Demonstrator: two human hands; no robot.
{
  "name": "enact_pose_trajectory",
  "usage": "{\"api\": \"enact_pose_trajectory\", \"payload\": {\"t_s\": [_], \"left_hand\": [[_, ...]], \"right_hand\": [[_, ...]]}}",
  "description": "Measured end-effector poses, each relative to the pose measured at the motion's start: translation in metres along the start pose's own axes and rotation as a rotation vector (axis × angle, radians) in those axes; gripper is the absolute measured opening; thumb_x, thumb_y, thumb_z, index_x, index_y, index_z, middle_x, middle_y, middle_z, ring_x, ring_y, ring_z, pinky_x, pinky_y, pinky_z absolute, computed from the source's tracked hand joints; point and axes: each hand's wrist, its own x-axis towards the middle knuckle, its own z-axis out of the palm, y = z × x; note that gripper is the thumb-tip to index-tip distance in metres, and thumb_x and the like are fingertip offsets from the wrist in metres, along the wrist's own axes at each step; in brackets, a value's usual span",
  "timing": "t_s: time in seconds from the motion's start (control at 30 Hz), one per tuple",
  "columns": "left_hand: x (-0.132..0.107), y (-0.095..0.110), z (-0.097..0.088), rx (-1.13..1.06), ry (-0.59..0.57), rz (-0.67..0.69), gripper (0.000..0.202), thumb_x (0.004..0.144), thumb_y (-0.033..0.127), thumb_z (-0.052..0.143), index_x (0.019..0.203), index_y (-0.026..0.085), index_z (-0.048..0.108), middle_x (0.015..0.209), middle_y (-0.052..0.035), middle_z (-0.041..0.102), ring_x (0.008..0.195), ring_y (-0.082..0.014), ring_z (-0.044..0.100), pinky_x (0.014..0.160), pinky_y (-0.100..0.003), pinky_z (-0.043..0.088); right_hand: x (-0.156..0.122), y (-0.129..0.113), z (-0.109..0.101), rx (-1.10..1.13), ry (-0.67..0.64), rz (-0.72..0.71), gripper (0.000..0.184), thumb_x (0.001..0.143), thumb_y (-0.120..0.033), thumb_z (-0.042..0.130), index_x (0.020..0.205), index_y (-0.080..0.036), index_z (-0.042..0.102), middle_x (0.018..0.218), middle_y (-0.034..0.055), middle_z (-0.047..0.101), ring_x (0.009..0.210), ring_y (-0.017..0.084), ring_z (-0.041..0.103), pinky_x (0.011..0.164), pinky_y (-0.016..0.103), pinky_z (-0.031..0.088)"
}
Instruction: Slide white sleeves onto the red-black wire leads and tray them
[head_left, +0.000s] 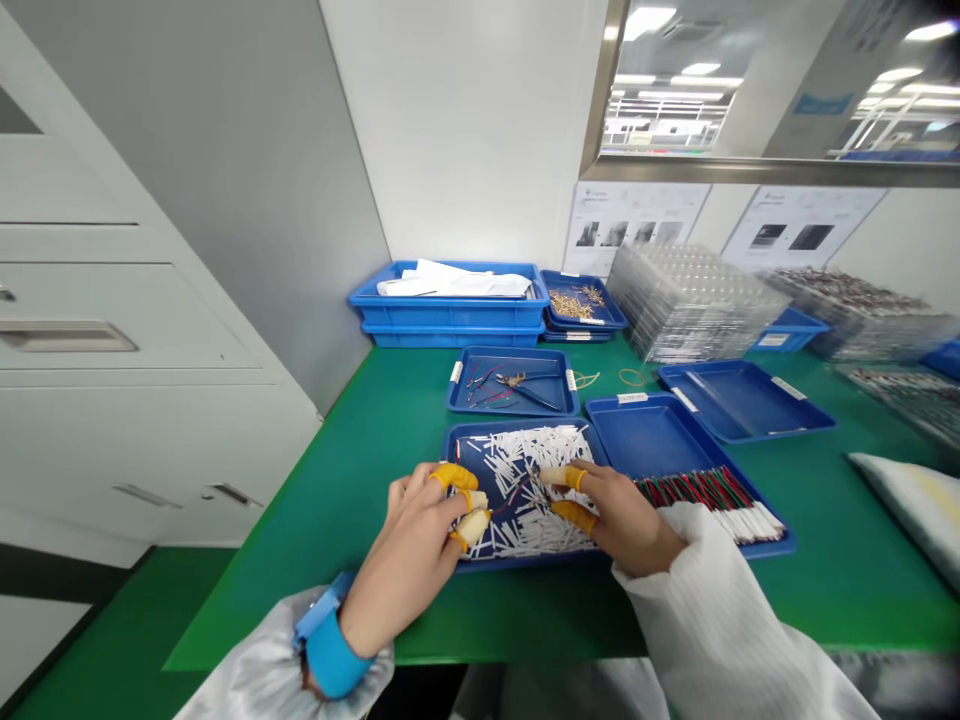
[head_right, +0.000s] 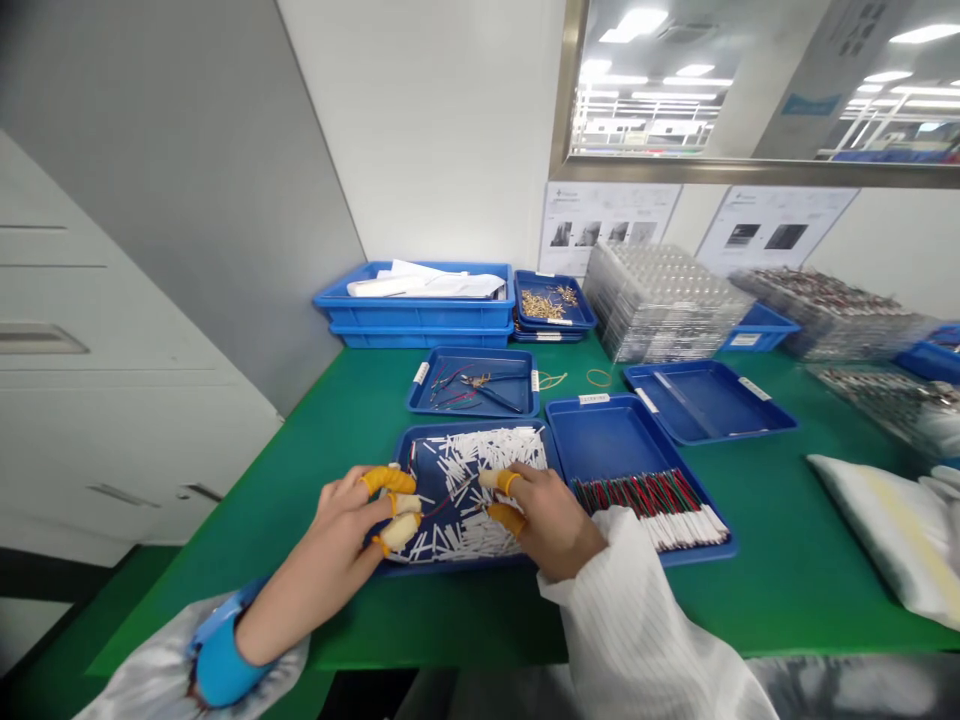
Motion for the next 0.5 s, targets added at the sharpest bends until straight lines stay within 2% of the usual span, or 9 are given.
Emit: {"api": "enact_pose_trajectory", "payload": {"t_s": [0.07,0.13,0.27,0.4,0.5], "left_hand": [[-0.003,0.003,0.001,-0.092,0.005,-0.047,0.033,0.074,0.004,0.043,0.095,0.024,0.06,0.1,-0.005,0.056,0.102,-0.0271,0.041,0.083,-0.045,0.034],[-0.006,0.01,0.004,-0.235,0.004,-0.088,0.03,0.076,0.006,0.043,0.093,0.024,0.06,0.102,-0.0041,0.057,0.1,-0.0248,0.045,0.084,-0.043,0.036],[-0.012,0.029,0.013,-0.51,-0.007,-0.136,0.029,0.076,0.005,0.043,0.091,0.022,0.06,0.098,-0.0048,0.058,0.094,-0.0209,0.05,0.082,-0.036,0.04],[-0.016,0.042,0.013,-0.591,-0.06,-0.122,0.026,0.074,0.005,0.046,0.09,0.021,0.059,0.098,-0.006,0.056,0.094,-0.021,0.05,0.08,-0.033,0.041],[-0.015,0.047,0.012,-0.631,-0.078,-0.084,0.021,0.073,0.003,0.045,0.075,0.02,0.057,0.086,-0.0039,0.056,0.084,-0.0177,0.052,0.072,-0.028,0.043]], "right_hand": [[-0.004,-0.003,0.001,0.09,0.042,0.04,0.022,0.076,-0.019,0.055,0.096,-0.019,0.062,0.092,0.008,0.064,0.085,0.023,0.059,0.078,0.039,0.045],[-0.007,-0.01,0.005,0.214,0.059,0.07,0.02,0.078,-0.025,0.054,0.095,-0.017,0.061,0.092,0.008,0.065,0.087,0.021,0.06,0.078,0.037,0.046],[-0.012,-0.026,0.018,0.456,0.045,0.099,0.02,0.08,-0.034,0.052,0.08,-0.016,0.06,0.081,0.0048,0.067,0.076,0.016,0.062,0.066,0.028,0.051],[-0.018,-0.036,0.021,0.593,0.069,0.15,0.015,0.078,-0.03,0.055,0.075,-0.017,0.059,0.071,0.0015,0.063,0.068,0.014,0.059,0.063,0.026,0.048],[-0.021,-0.039,0.021,0.753,0.06,0.203,0.01,0.074,-0.027,0.061,0.075,-0.018,0.063,0.07,0.0004,0.063,0.067,0.013,0.057,0.064,0.026,0.046]]}}
